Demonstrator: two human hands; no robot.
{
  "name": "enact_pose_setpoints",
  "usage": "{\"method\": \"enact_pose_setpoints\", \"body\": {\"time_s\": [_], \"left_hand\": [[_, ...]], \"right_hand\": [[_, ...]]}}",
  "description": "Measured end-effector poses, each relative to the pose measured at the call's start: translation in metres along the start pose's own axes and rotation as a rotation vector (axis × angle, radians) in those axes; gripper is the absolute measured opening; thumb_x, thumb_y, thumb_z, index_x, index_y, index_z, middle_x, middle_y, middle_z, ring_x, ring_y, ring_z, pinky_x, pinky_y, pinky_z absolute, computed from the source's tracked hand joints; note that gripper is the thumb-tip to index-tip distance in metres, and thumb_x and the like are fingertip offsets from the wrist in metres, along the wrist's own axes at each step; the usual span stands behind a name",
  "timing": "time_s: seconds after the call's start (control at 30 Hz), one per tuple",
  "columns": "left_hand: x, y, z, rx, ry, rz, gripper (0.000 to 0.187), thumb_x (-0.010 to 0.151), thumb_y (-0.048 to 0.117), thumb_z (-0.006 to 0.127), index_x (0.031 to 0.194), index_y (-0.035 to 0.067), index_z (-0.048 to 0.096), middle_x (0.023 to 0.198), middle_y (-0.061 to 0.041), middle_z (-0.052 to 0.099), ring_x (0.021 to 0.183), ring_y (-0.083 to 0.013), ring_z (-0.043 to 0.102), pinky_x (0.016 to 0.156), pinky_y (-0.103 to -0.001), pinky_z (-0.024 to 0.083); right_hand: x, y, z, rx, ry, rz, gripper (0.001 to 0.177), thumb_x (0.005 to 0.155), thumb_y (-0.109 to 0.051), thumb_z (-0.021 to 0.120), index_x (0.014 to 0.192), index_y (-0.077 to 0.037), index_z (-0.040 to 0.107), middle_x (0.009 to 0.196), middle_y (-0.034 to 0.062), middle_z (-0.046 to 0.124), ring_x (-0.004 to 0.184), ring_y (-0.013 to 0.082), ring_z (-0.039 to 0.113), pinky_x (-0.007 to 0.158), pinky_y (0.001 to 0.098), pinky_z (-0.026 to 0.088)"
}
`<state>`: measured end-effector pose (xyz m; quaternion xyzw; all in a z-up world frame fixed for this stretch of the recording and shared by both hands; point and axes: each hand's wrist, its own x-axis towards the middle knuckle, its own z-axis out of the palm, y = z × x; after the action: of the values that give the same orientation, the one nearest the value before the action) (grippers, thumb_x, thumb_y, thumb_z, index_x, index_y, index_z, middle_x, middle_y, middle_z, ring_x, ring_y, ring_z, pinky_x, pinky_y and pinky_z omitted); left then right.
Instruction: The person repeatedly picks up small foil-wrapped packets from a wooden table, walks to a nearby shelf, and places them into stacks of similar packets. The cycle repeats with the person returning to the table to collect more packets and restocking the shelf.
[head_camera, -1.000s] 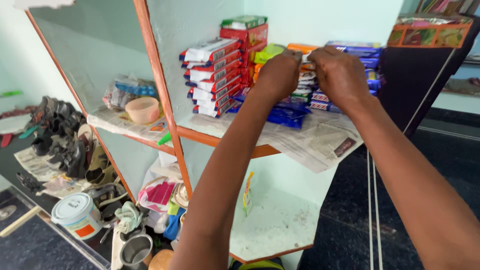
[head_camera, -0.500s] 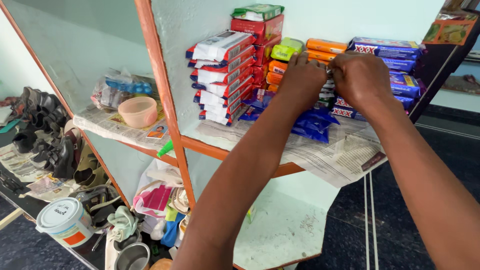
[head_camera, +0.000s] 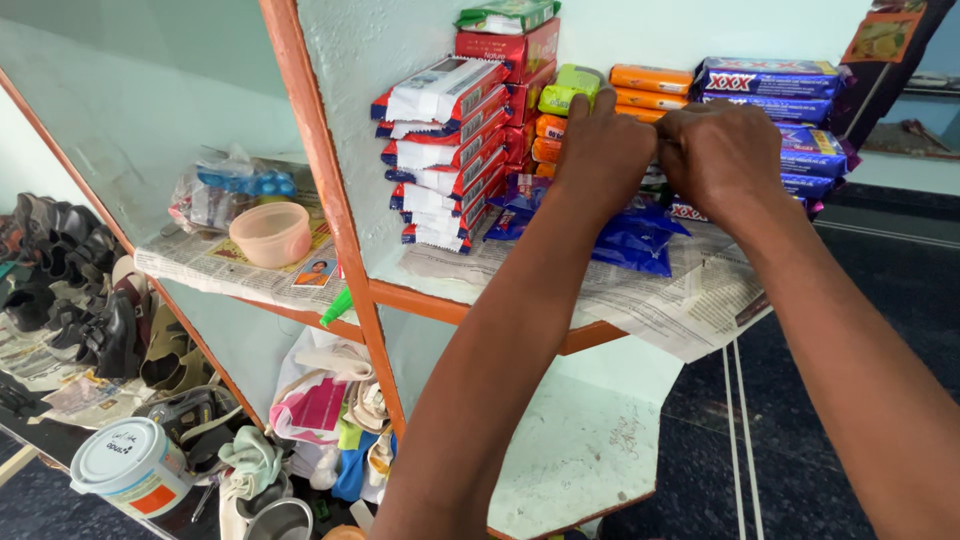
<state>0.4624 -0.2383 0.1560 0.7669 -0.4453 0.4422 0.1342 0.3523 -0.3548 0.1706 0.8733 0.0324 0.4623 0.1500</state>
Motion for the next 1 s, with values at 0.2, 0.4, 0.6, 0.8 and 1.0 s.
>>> {"method": "enact_pose_setpoints", "body": {"time_s": [0.2, 0.4, 0.6, 0.8, 1.0], "left_hand": [[-0.002, 0.000, 0.006, 0.022, 0.079, 0.010, 0.020, 0.087, 0.019, 0.061, 0.082, 0.017, 0.080, 0.089, -0.006, 0.078, 0.124, -0.0335, 0.056, 0.103, -0.057, 0.035], [-0.002, 0.003, -0.006, -0.043, 0.012, 0.002, 0.021, 0.089, 0.021, 0.060, 0.092, 0.019, 0.080, 0.103, -0.007, 0.076, 0.134, -0.0355, 0.048, 0.113, -0.063, 0.026], [0.001, 0.008, -0.023, -0.035, 0.067, 0.018, 0.022, 0.085, 0.014, 0.065, 0.103, 0.012, 0.079, 0.123, -0.010, 0.070, 0.139, -0.0387, 0.044, 0.114, -0.065, 0.028], [-0.002, 0.014, -0.041, -0.082, 0.216, -0.002, 0.043, 0.080, 0.015, 0.071, 0.121, 0.004, 0.071, 0.144, -0.014, 0.056, 0.145, -0.0402, 0.038, 0.119, -0.066, 0.025], [-0.012, 0.020, -0.047, -0.155, 0.332, -0.068, 0.046, 0.084, 0.012, 0.070, 0.129, 0.005, 0.067, 0.156, -0.015, 0.043, 0.153, -0.0408, 0.028, 0.127, -0.068, 0.019]], "right_hand": [[-0.009, 0.002, 0.001, -0.054, 0.062, -0.103, 0.009, 0.093, -0.014, 0.074, 0.098, -0.007, 0.077, 0.100, 0.0104, 0.075, 0.102, 0.0300, 0.069, 0.101, 0.0487, 0.048], [-0.028, -0.010, 0.003, -0.092, 0.218, -0.088, 0.019, 0.095, -0.006, 0.071, 0.114, -0.005, 0.077, 0.126, 0.0097, 0.073, 0.136, 0.0302, 0.058, 0.122, 0.0565, 0.029], [-0.043, -0.030, -0.004, -0.060, 0.254, 0.060, 0.026, 0.103, -0.001, 0.065, 0.128, 0.000, 0.072, 0.145, 0.0146, 0.063, 0.150, 0.0350, 0.044, 0.130, 0.0627, 0.023], [-0.049, -0.030, -0.010, -0.042, 0.277, 0.175, 0.037, 0.109, -0.006, 0.063, 0.146, 0.001, 0.060, 0.159, 0.0199, 0.048, 0.159, 0.0407, 0.032, 0.130, 0.0648, 0.018], [-0.054, -0.026, -0.010, -0.078, 0.250, 0.213, 0.041, 0.112, -0.010, 0.061, 0.152, 0.000, 0.055, 0.164, 0.0231, 0.039, 0.159, 0.0417, 0.026, 0.131, 0.0664, 0.016]]}}
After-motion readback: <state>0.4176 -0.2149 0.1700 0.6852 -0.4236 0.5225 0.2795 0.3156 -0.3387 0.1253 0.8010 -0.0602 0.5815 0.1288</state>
